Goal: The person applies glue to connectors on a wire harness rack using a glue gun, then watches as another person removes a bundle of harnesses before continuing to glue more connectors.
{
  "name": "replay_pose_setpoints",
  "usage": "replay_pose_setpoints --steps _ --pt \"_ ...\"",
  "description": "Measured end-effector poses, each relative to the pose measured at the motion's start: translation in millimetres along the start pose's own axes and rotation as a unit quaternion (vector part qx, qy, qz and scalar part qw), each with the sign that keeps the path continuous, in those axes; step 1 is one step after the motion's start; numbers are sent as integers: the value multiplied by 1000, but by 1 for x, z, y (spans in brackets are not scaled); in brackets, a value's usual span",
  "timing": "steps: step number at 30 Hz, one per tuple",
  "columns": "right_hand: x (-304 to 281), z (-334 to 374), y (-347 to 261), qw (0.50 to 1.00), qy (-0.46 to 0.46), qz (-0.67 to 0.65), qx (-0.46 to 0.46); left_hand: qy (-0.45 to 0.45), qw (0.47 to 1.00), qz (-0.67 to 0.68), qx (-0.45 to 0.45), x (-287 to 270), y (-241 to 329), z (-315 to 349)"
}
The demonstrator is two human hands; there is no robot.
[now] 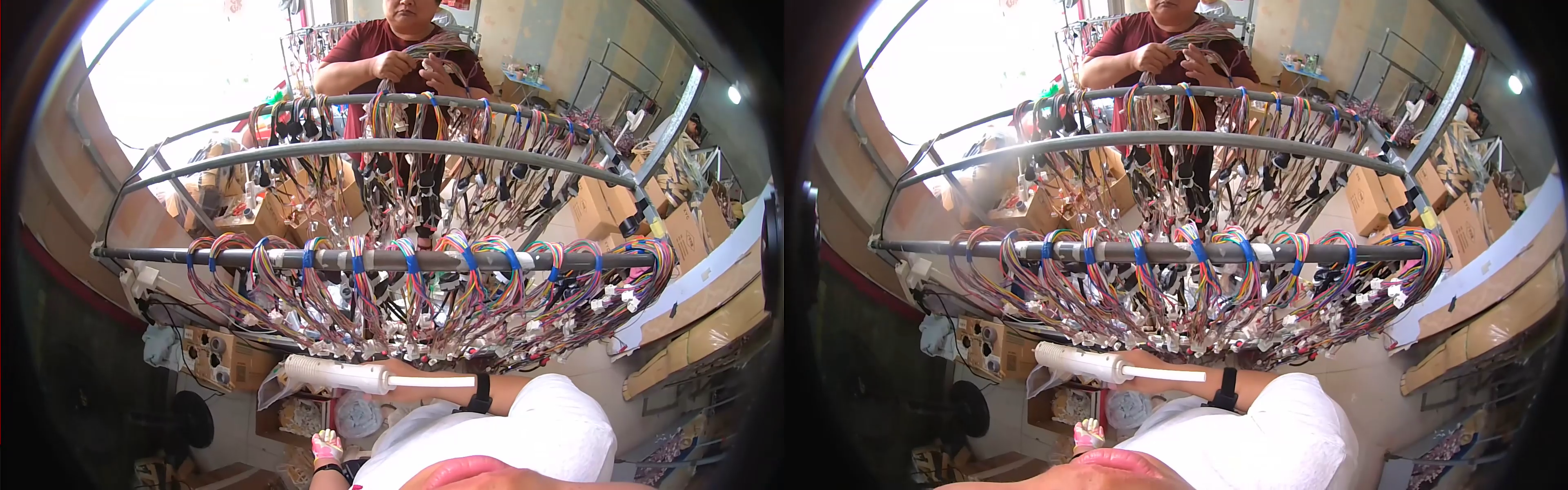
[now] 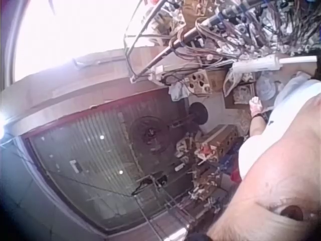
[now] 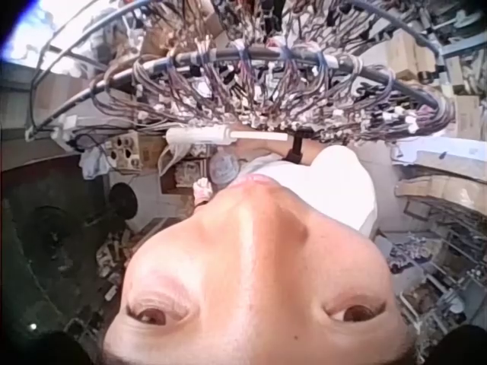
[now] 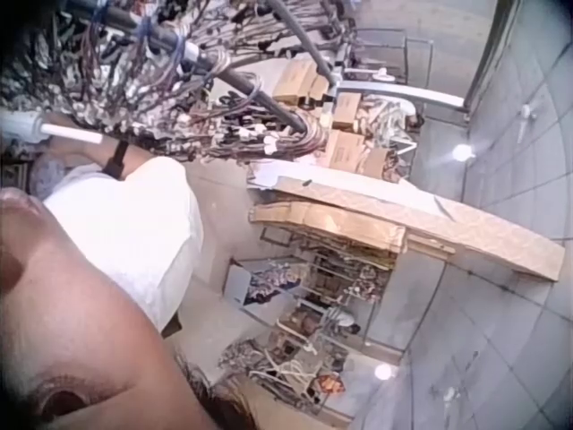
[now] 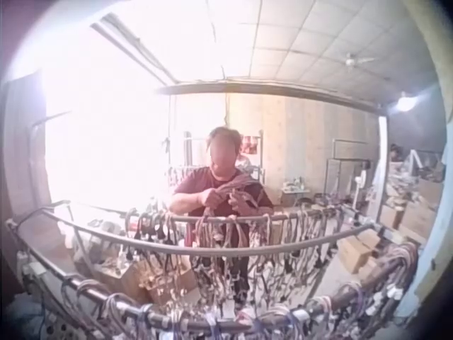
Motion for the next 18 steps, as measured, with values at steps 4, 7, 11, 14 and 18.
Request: replay_pose_setpoints --steps 4,7,11,14,18 --pt "-3 3 -3 1000 3 -9 13 159 987 2 -33 14 1 0" --pt "1 1 -13 1000 -16 -1 18 26 1000 8 3 -20 1 -4" --pt "1 1 -6 1000 -7 -2 10 142 990 -22 5 -26 -7 -14" --pt "1 1 -5 1000 -11 7 9 110 994 -15 1 -32 -10 -19" --pt "2 0 -1 1000 -16 -5 7 125 992 -16 11 -39 -12 -23"
Point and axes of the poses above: each hand's wrist, its own z-axis away from the middle knuckle, its own x-axis out of the palm, y = z × x, the point moved 1 cm from there along -z, towards the middle knuckle, and after that the axes turned 7 degrees about x, right-handed, at the moved point
